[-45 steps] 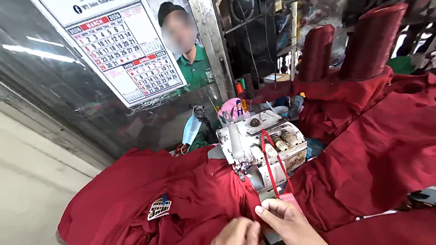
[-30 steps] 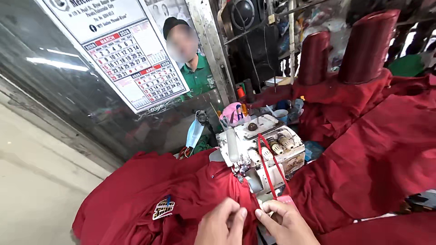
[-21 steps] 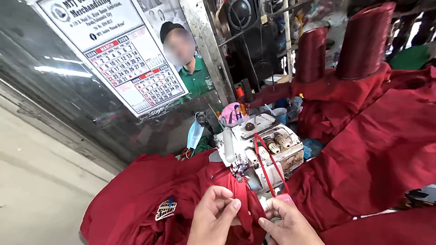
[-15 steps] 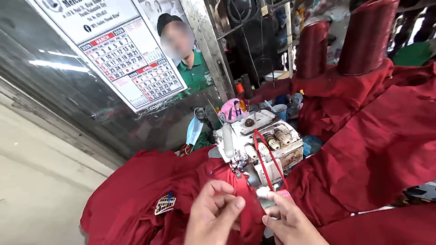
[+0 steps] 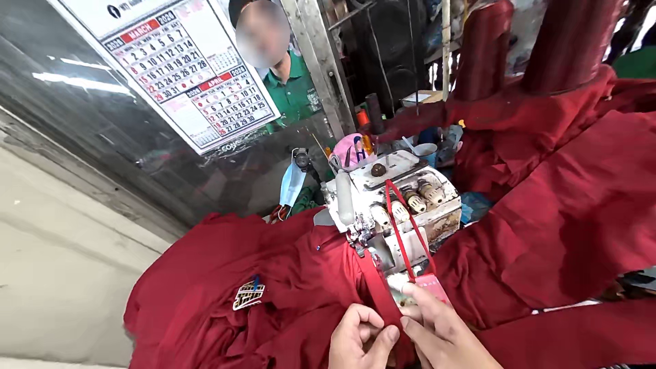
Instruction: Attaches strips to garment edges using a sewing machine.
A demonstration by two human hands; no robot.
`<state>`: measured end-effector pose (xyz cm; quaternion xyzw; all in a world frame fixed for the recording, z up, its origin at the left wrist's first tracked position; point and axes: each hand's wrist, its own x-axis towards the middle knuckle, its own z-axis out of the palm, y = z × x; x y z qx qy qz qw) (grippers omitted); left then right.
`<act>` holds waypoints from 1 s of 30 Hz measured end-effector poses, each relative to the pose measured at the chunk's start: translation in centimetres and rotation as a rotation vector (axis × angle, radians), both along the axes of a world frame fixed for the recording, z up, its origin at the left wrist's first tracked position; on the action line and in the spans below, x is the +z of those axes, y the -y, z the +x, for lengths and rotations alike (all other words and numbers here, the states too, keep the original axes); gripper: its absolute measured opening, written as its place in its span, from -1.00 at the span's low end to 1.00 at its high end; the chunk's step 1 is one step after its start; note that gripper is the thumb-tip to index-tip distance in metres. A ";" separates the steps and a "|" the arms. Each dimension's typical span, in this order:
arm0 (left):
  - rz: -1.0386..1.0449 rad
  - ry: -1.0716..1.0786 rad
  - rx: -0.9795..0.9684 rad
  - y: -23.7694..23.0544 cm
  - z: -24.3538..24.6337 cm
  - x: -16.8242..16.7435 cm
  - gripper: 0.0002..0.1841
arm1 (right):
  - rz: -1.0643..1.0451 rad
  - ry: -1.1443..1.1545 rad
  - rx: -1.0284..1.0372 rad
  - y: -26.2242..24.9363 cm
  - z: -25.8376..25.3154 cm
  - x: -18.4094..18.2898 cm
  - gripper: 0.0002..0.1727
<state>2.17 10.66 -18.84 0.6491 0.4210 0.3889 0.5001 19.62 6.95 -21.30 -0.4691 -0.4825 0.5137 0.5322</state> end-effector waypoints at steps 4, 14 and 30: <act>0.046 0.019 0.004 0.1 -0.2 -0.1 -0.73 | -0.026 -0.046 0.026 0.5 0.4 0.8 -0.48; 0.403 -0.252 -0.099 -2.3 -2.2 2.6 -0.84 | -0.019 0.226 -0.142 -1.0 0.5 1.7 -0.79; 0.899 -0.863 0.168 -5.8 0.7 1.6 -0.68 | 0.125 0.218 -0.121 -2.1 0.1 -1.2 -0.77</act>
